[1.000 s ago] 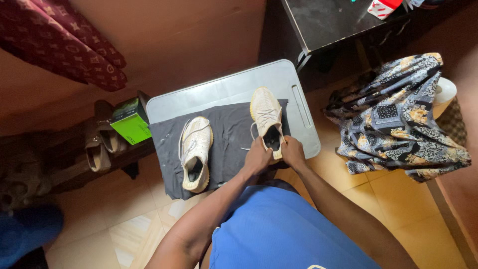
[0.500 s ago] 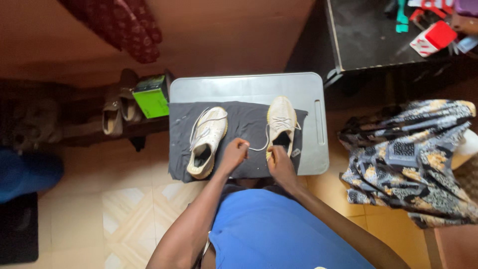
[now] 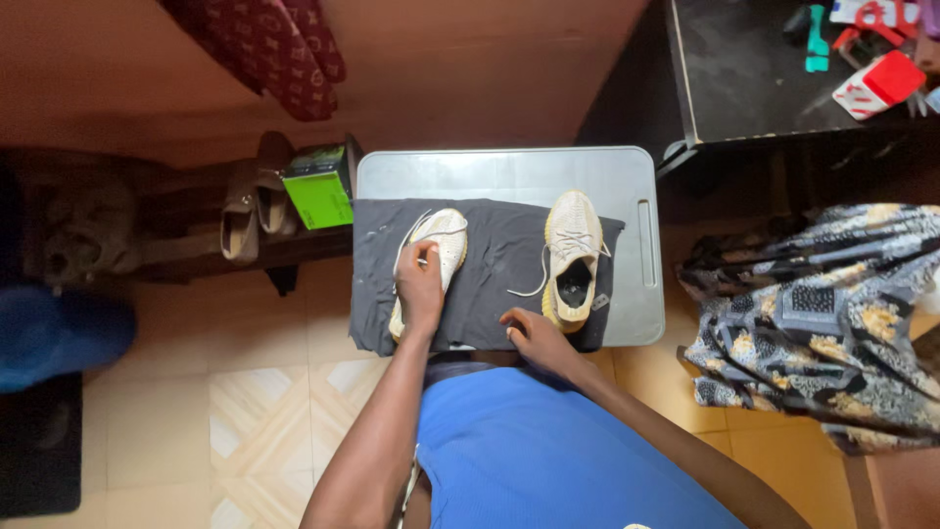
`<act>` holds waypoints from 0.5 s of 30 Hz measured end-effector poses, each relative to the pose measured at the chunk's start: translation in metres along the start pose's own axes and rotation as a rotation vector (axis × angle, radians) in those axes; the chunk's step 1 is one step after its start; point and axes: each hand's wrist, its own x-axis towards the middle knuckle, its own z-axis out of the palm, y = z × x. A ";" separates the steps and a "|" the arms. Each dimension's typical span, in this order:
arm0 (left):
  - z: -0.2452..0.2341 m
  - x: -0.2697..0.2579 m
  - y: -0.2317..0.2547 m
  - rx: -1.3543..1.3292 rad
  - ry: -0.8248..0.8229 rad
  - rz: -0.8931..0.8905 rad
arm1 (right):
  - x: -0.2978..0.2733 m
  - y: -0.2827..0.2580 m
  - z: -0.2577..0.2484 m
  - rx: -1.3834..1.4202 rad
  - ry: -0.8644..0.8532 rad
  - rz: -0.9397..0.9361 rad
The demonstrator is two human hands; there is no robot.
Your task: The person removes the laces from a pair of white sneakers placed on a plastic bin, then re-laces one shoe by threading the laces through the eyelets and tying them. The second shoe remains unlaced on the bin.
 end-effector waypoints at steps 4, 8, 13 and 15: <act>-0.006 0.030 -0.018 0.245 -0.066 0.040 | -0.004 -0.009 0.005 0.010 0.067 0.042; -0.004 0.056 -0.054 0.497 -0.323 -0.067 | -0.008 -0.009 0.013 0.063 0.151 0.130; 0.001 0.068 -0.088 0.582 -0.514 -0.081 | -0.013 -0.002 0.023 0.173 0.232 0.176; 0.004 0.070 -0.085 0.535 -0.561 0.039 | -0.010 -0.002 0.026 0.209 0.253 0.159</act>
